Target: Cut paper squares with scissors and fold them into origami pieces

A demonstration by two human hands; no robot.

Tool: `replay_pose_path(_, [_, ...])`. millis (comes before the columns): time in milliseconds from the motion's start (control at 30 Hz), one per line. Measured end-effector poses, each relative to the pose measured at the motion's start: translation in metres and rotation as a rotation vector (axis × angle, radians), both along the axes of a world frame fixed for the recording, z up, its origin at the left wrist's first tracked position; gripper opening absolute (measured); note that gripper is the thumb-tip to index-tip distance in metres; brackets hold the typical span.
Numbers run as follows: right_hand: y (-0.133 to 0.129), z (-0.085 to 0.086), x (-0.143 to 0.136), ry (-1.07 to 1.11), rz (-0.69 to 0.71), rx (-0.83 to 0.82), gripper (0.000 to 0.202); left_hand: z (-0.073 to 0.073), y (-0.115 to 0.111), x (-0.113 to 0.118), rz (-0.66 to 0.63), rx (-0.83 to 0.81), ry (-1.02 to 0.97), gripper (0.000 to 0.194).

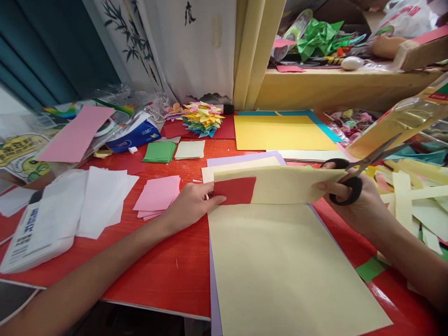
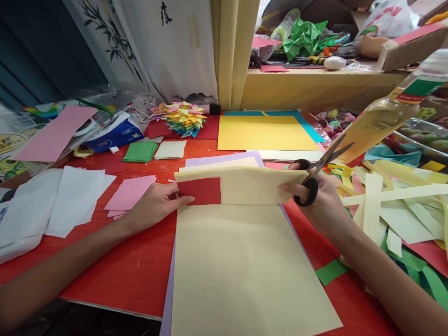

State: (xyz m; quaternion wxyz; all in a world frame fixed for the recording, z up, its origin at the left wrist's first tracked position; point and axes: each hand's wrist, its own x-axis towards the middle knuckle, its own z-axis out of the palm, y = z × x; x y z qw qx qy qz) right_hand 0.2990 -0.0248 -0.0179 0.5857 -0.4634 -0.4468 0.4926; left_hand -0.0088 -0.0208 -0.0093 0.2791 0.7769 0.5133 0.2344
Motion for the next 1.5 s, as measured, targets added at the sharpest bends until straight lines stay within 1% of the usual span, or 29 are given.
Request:
replay_pose_path(167, [-0.001,0.000,0.000,-0.018,0.060,0.001,0.026,-0.002,0.001,-0.001,-0.015,0.017,0.011,0.030])
replay_pose_path(267, [0.000,-0.001,0.001,-0.020,0.074,-0.001,0.026,-0.003,0.001,-0.002,-0.001,0.054,0.037,0.033])
replay_pose_path(367, [0.000,-0.002,0.001,-0.027,0.071,0.005,0.025,-0.004,0.001,-0.002,-0.002,0.072,0.049,0.034])
replay_pose_path(633, [0.001,-0.003,0.001,-0.061,0.078,-0.014,0.023,-0.004,0.001,-0.001,-0.026,0.052,0.004,0.031])
replay_pose_path(800, [0.001,-0.005,0.001,-0.119,0.021,-0.079,0.022,-0.002,0.001,-0.001,0.000,0.016,0.018,0.034])
replay_pose_path(900, [0.001,-0.005,0.002,-0.140,-0.008,-0.103,0.021,0.001,0.001,0.001,0.002,-0.032,0.010,0.035])
replay_pose_path(967, [0.002,-0.004,0.003,-0.128,-0.019,-0.110,0.023,0.003,0.001,0.002,0.009,-0.075,-0.001,0.037])
replay_pose_path(1100, [0.003,-0.003,0.007,-0.103,-0.022,-0.133,0.021,0.007,0.000,0.003,0.016,-0.197,-0.062,0.040])
replay_pose_path(1167, [0.004,-0.003,0.007,-0.103,-0.036,-0.144,0.020,0.008,0.000,0.003,0.003,-0.267,-0.117,0.037])
replay_pose_path(1333, [0.004,0.000,0.006,-0.067,-0.051,-0.162,0.026,0.011,0.000,0.004,-0.016,-0.406,-0.242,0.026])
replay_pose_path(1500, [0.003,0.002,0.003,-0.075,-0.073,-0.184,0.026,0.014,-0.001,0.005,-0.029,-0.554,-0.323,0.015])
